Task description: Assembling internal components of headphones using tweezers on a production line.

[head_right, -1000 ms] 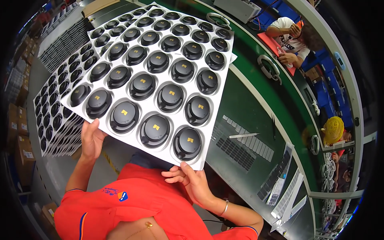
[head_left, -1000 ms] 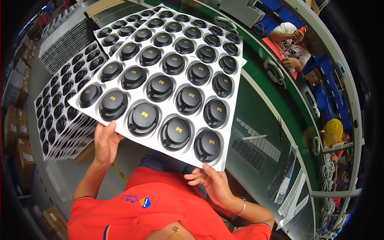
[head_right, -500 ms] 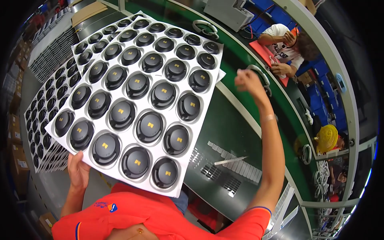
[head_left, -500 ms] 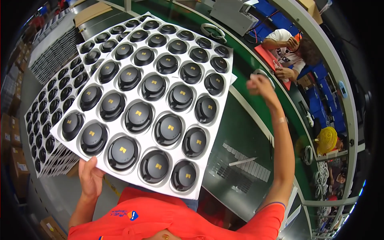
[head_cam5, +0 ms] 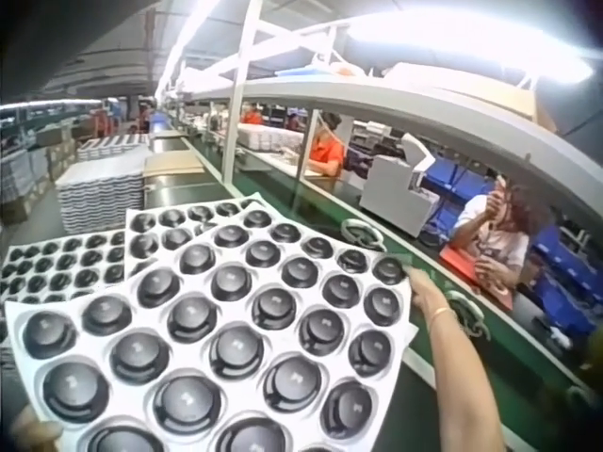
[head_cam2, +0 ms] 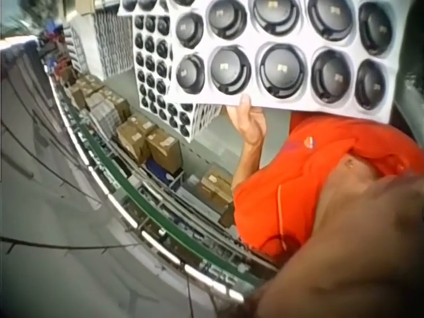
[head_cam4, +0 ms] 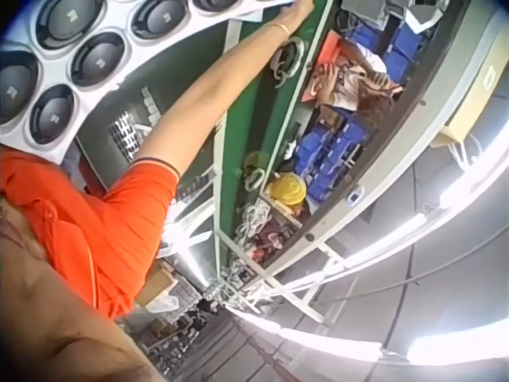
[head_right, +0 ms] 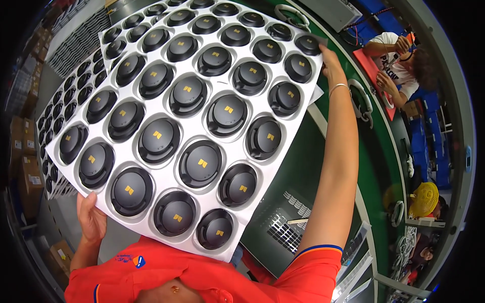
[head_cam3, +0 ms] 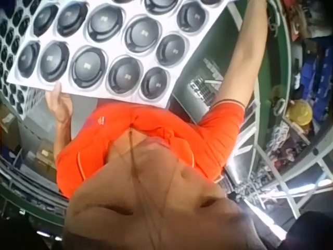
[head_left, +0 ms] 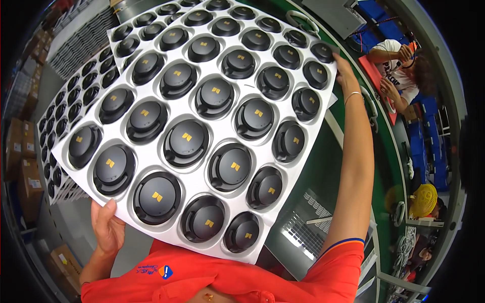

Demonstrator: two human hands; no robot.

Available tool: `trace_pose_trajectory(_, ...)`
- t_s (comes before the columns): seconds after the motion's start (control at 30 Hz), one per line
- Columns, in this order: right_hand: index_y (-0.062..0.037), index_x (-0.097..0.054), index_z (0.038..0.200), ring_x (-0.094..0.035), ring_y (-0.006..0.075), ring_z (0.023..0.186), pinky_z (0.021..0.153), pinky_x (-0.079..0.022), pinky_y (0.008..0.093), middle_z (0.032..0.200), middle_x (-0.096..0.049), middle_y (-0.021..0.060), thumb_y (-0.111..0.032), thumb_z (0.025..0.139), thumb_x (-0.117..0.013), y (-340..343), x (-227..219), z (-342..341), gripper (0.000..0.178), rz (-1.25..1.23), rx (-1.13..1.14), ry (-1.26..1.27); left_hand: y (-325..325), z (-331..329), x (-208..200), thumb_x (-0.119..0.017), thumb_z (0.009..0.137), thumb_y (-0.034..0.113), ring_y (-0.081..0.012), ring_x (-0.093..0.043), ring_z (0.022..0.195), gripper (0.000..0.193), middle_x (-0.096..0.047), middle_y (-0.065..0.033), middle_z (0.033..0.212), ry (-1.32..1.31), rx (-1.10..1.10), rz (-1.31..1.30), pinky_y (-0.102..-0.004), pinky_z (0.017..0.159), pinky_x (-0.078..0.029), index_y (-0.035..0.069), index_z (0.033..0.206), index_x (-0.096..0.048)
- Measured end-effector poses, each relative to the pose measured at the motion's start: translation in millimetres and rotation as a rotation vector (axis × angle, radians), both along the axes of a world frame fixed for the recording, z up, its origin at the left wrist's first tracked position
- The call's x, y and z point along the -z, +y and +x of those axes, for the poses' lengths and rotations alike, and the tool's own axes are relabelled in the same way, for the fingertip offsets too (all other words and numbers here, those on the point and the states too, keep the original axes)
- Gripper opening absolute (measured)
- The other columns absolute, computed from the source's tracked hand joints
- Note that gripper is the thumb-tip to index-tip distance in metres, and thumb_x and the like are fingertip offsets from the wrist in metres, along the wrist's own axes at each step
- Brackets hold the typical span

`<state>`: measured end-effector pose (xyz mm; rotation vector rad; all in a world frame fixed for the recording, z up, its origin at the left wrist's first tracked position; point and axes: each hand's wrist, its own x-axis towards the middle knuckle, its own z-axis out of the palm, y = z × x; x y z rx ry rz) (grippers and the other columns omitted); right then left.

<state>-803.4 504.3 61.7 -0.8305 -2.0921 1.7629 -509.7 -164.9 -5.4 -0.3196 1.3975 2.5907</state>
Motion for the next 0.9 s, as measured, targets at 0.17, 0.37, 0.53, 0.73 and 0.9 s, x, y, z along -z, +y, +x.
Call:
trace_pose_trajectory(0.17,0.0022,-0.061,0.114,-0.068,0.0266,0.093,0.085,-0.054,0.0393,0.108,-0.07,0.0153,-0.025,0.099,-0.051,10.7,-33.8,6.2,0.033,0.078,0.0,0.086,4.8,7.7,3.8,-0.047,0.095,0.012,-0.0285,-0.054,0.123,0.055,-0.047,-0.0206,0.136,0.097,-0.023,-0.042,-0.0411,0.101,-0.048,-0.005,0.142,-0.027)
trace_pose_trajectory(0.37,0.0088,-0.059,0.112,-0.066,0.0263,0.096,0.088,-0.051,0.0381,0.107,-0.068,0.0164,-0.021,0.097,-0.051,-6.8,-50.5,5.3,0.034,0.045,-0.14,0.22,14.4,15.7,-26.6,-0.048,0.093,0.012,-0.0233,-0.056,0.121,0.051,-0.052,-0.0164,0.132,0.165,-0.129,-0.129,-0.0366,0.102,-0.046,-0.004,0.139,-0.034)
trace_pose_trajectory(0.53,0.0069,-0.058,0.115,-0.066,0.0254,0.098,0.089,-0.052,0.0395,0.111,-0.066,0.0147,-0.021,0.098,-0.048,13.4,-56.1,23.8,0.034,0.056,-0.329,0.243,31.8,21.0,-12.9,-0.047,0.093,0.011,-0.0207,-0.056,0.119,0.05,-0.055,-0.014,0.131,0.27,-0.257,-0.183,-0.033,0.104,-0.042,-0.003,0.14,-0.038)
trace_pose_trajectory(0.73,0.0071,-0.05,0.128,-0.061,0.0267,0.112,0.1,-0.045,0.0433,0.125,-0.061,0.0152,-0.025,0.102,-0.044,19.8,-29.6,109.8,0.042,0.023,-0.166,0.302,-15.6,-70.1,-16.3,-0.048,0.092,0.012,-0.018,-0.06,0.111,0.043,-0.061,-0.0123,0.123,0.373,-0.118,-0.237,-0.0302,0.1,-0.044,-0.004,0.132,-0.047)
trace_pose_trajectory(0.9,0.0038,-0.051,0.126,-0.062,0.0241,0.109,0.092,-0.052,0.0408,0.122,-0.061,0.0135,-0.025,0.102,-0.043,12.1,-11.7,176.2,0.038,-0.041,-0.23,0.355,-24.9,-117.1,5.2,-0.047,0.095,0.015,-0.0177,-0.064,0.102,0.04,-0.063,-0.0125,0.117,0.396,-0.084,-0.246,-0.0303,0.091,-0.053,-0.003,0.131,-0.048)
